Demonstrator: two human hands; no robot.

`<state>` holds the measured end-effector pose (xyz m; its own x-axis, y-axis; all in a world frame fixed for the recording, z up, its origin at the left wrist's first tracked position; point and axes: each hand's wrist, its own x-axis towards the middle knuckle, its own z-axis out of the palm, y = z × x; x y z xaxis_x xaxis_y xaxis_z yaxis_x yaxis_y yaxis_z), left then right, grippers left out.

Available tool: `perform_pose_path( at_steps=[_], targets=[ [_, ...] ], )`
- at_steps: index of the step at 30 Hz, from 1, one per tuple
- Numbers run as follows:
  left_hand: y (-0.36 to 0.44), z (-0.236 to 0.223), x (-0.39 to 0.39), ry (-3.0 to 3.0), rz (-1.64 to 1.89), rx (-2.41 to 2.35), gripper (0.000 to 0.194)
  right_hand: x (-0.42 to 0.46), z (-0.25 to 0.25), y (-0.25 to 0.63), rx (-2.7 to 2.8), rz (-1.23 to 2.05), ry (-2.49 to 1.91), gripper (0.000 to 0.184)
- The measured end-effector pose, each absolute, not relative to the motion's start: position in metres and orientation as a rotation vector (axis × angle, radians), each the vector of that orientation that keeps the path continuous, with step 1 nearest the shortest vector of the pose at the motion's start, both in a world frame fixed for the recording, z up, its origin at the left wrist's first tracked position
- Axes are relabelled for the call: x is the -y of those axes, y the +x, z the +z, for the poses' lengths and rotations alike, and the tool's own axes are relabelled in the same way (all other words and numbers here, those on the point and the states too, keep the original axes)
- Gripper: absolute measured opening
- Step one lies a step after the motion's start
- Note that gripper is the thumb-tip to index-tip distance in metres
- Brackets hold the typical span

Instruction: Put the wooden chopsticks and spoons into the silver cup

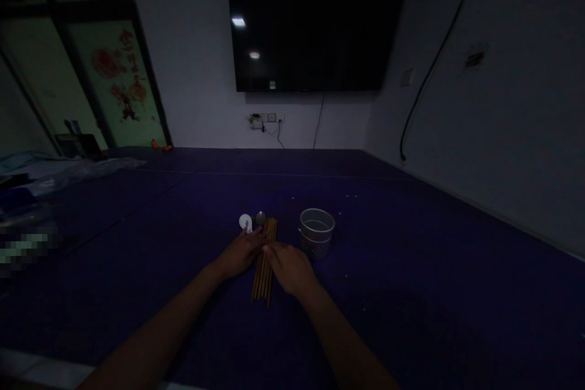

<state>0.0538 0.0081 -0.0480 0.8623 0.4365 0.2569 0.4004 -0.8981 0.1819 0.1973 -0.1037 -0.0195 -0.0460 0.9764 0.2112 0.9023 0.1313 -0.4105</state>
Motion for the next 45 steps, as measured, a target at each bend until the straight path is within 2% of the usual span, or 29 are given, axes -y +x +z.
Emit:
perform_pose_path(
  at_steps=[10,14,16,24,37,45],
  targets=[
    [0.054,-0.049,-0.008,2.890,0.418,-0.687,0.040,0.101,-0.021,0.198,1.953,0.233,-1.781,0.036],
    [0.055,-0.051,-0.009,2.880,0.401,-0.701,0.040,0.093,-0.030,0.203,1.732,0.240,-1.767,0.026],
    [0.055,-0.051,-0.010,2.876,0.411,-0.694,0.040,0.087,-0.039,0.207,1.565,0.257,-1.738,0.027],
    [0.056,-0.049,-0.007,2.913,0.432,-0.658,0.041,0.071,-0.061,0.206,0.843,0.773,-1.491,0.023],
    [0.064,-0.054,-0.006,2.951,0.430,-0.697,0.041,0.076,-0.054,0.206,0.703,0.908,-1.362,0.026],
    [0.062,-0.051,-0.006,2.917,0.441,-0.647,0.040,0.066,-0.059,0.200,0.897,0.767,-1.574,0.035]
  ],
)
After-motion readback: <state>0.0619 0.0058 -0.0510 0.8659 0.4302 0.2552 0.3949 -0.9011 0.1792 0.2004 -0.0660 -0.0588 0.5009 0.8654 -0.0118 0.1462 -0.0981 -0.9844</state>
